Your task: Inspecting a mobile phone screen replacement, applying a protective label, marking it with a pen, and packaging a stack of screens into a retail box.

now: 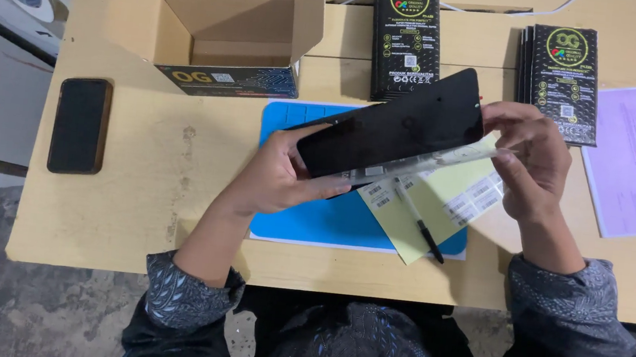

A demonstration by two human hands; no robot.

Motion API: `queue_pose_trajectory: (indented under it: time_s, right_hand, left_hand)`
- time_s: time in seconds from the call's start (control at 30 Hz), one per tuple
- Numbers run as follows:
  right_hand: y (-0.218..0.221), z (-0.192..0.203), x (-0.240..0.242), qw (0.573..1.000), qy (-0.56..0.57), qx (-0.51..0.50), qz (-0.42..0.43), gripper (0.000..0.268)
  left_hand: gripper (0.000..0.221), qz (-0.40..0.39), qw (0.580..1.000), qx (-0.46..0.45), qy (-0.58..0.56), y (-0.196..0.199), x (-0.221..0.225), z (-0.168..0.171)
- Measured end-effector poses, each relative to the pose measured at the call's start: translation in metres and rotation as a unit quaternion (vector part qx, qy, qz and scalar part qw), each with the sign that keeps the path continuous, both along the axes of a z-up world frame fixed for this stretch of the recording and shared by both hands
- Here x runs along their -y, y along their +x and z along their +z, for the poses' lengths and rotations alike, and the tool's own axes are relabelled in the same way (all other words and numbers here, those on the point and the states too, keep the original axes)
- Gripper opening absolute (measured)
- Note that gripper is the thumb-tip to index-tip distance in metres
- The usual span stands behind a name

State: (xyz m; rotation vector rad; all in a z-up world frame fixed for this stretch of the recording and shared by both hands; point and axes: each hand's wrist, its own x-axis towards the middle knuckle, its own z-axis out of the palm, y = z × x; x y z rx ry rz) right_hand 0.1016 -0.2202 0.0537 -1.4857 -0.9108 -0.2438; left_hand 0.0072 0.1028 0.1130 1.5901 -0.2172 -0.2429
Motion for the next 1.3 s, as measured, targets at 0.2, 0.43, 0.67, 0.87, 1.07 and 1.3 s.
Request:
queue_pose_trajectory:
  time_s: [0.2, 0.43, 0.67, 0.87, 1.07, 1.3]
  right_hand:
    - [0.004, -0.009, 0.004, 0.999, -0.015, -0.02, -0.034, 0.011]
    - [0.001, -0.006, -0.006, 0.995, -0.04, 0.086, -0.038, 0.023]
    - [-0.004, -0.008, -0.008, 0.989, -0.053, 0.138, -0.028, 0.011]
    - [-0.017, -0.005, -0.018, 0.989, -0.044, 0.134, -0.032, 0.009]
    - [-0.023, -0.007, -0.02, 0.988, -0.05, 0.141, -0.044, 0.009]
    - [-0.023, -0.003, -0.02, 0.988, -0.062, 0.129, -0.057, 0.01]
  left_hand:
    - [0.063, -0.041, 0.988, 0.077, -0.128, -0.001, -0.004, -0.015]
    - [0.068, 0.07, 0.988, 0.1, -0.095, 0.0, -0.01, -0.011]
    - [0.072, 0.069, 0.983, 0.12, -0.12, 0.008, -0.021, -0.014]
    - [0.073, 0.048, 0.977, 0.17, -0.119, 0.017, -0.034, -0.021]
    - [0.07, 0.04, 0.981, 0.156, -0.11, 0.016, -0.04, -0.023]
    - [0.063, 0.041, 0.983, 0.158, -0.089, 0.013, -0.042, -0.022]
